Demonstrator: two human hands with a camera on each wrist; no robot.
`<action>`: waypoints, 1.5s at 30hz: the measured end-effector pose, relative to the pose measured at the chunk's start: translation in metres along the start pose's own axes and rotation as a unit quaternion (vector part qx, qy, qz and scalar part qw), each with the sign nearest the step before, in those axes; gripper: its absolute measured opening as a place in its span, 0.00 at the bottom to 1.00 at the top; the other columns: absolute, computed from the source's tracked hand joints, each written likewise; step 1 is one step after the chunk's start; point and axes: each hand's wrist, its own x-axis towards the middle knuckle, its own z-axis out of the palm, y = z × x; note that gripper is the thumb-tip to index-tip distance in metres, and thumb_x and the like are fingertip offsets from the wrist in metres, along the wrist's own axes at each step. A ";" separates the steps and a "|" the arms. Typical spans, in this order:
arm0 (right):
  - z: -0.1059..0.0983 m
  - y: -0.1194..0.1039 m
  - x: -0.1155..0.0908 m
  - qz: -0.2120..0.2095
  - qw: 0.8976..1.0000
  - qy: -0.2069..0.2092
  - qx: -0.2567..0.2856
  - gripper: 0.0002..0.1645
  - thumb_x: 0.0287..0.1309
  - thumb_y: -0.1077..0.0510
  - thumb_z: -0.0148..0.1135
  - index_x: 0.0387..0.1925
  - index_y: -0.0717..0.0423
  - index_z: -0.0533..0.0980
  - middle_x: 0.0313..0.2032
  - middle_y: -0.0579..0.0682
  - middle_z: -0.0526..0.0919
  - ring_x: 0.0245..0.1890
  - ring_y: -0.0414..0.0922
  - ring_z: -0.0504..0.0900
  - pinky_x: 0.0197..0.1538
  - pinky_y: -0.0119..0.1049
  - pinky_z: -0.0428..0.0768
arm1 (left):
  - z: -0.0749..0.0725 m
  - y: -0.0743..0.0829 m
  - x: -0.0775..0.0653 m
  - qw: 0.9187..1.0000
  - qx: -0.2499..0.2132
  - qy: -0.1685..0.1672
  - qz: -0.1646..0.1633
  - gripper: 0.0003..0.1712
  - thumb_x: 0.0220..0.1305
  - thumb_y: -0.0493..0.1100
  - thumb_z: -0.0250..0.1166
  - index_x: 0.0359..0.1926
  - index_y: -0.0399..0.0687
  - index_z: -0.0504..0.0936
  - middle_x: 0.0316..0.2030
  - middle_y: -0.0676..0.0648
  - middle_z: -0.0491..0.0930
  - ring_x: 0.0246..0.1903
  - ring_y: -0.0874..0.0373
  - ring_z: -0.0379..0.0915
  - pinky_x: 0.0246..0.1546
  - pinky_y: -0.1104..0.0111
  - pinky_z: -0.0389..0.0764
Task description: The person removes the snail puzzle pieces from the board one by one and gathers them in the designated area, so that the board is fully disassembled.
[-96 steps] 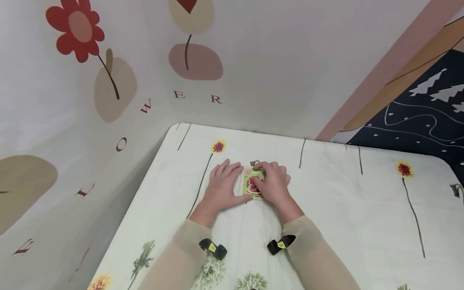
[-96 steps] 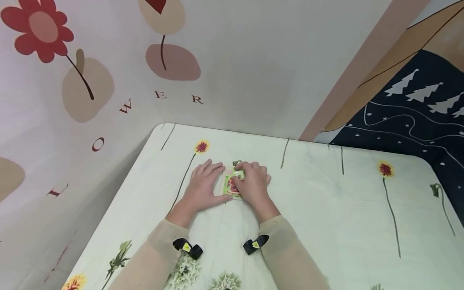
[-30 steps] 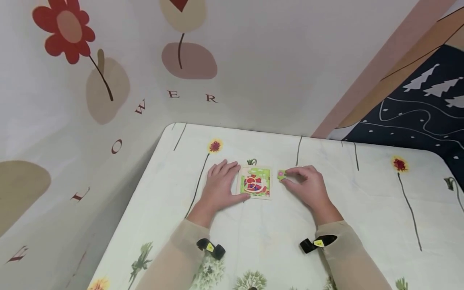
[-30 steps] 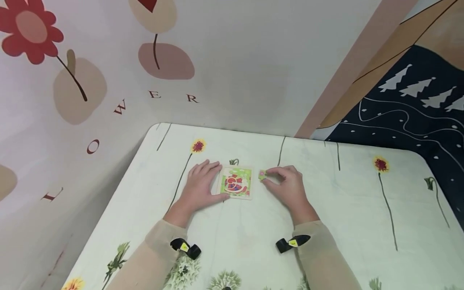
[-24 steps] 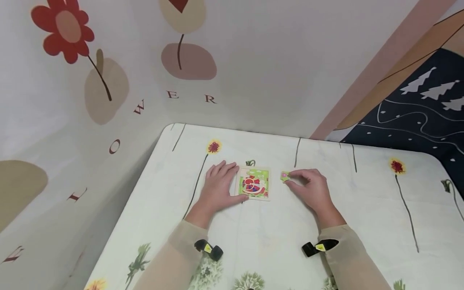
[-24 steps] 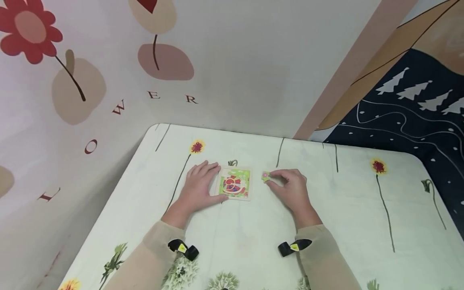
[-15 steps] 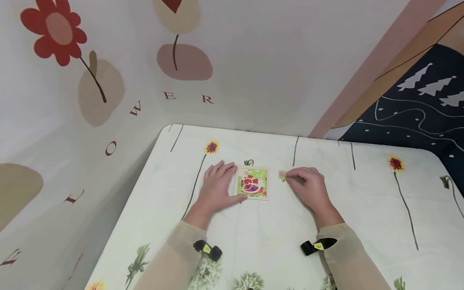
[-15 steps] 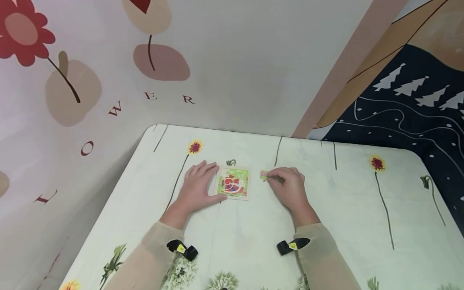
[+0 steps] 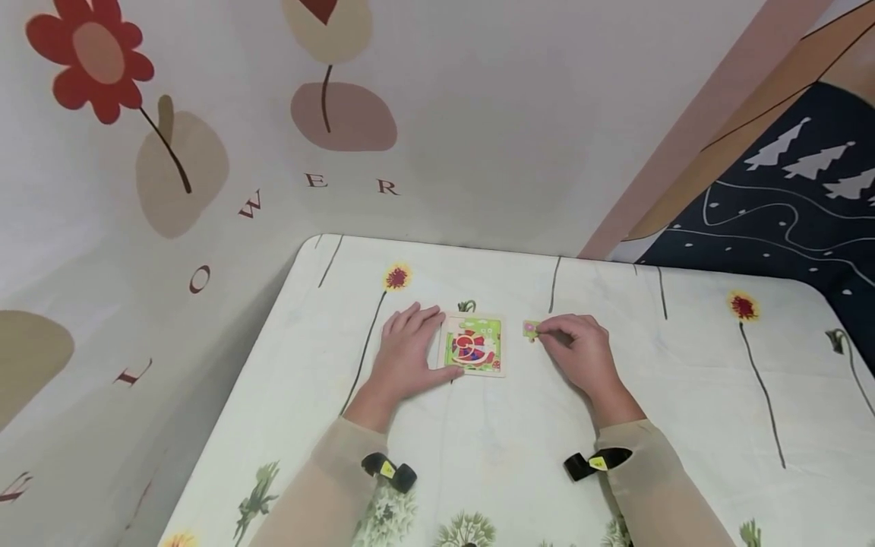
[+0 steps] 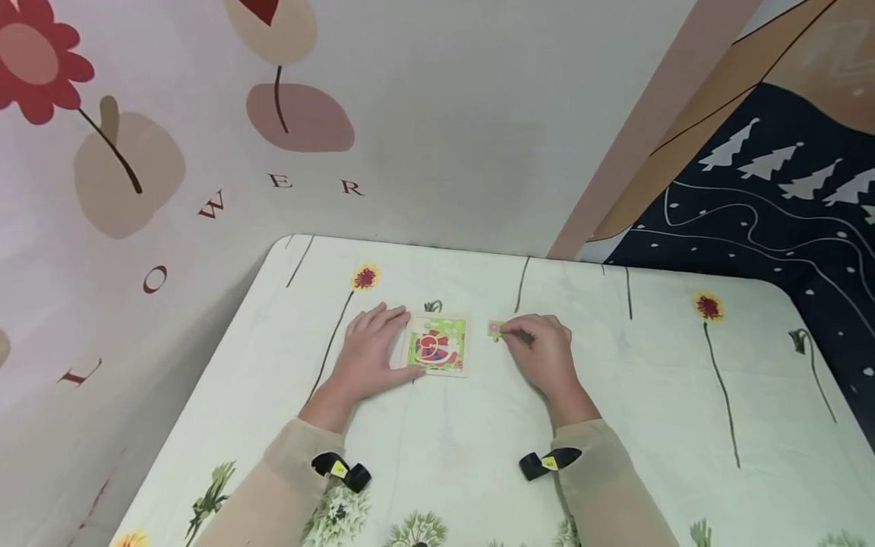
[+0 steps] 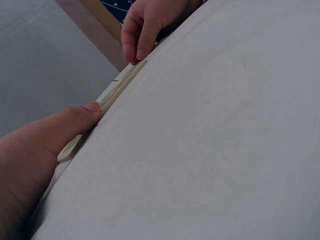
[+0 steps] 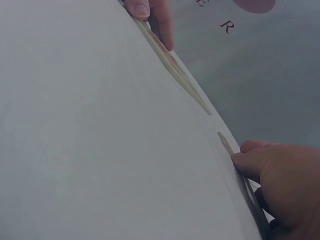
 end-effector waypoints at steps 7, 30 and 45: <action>-0.001 -0.002 0.002 0.023 1.000 -0.005 -0.001 0.07 0.65 0.67 0.73 0.42 0.54 0.90 0.43 0.51 0.91 0.49 0.51 0.80 0.51 0.46 0.79 | -0.001 0.000 0.002 1.000 0.003 0.002 0.000 0.61 0.54 0.78 0.72 0.79 0.48 0.69 0.78 0.47 0.66 0.80 0.43 0.50 0.78 0.41 0.49; 0.022 -0.023 0.003 -0.012 0.995 0.083 -0.050 0.10 0.62 0.58 0.73 0.43 0.56 0.89 0.50 0.58 0.82 0.56 0.64 0.70 0.64 0.68 0.58 | 0.001 0.003 0.002 1.000 -0.009 0.000 -0.023 0.63 0.50 0.79 0.74 0.79 0.49 0.70 0.77 0.48 0.66 0.80 0.44 0.50 0.78 0.42 0.49; 0.068 -0.070 0.008 -0.054 0.979 -0.047 -0.188 0.18 0.68 0.44 0.68 0.51 0.48 0.88 0.50 0.52 0.79 0.56 0.57 0.69 0.62 0.63 0.61 | -0.001 0.003 0.002 1.000 0.005 0.006 -0.018 0.61 0.52 0.80 0.71 0.77 0.49 0.71 0.77 0.48 0.67 0.80 0.43 0.51 0.77 0.41 0.51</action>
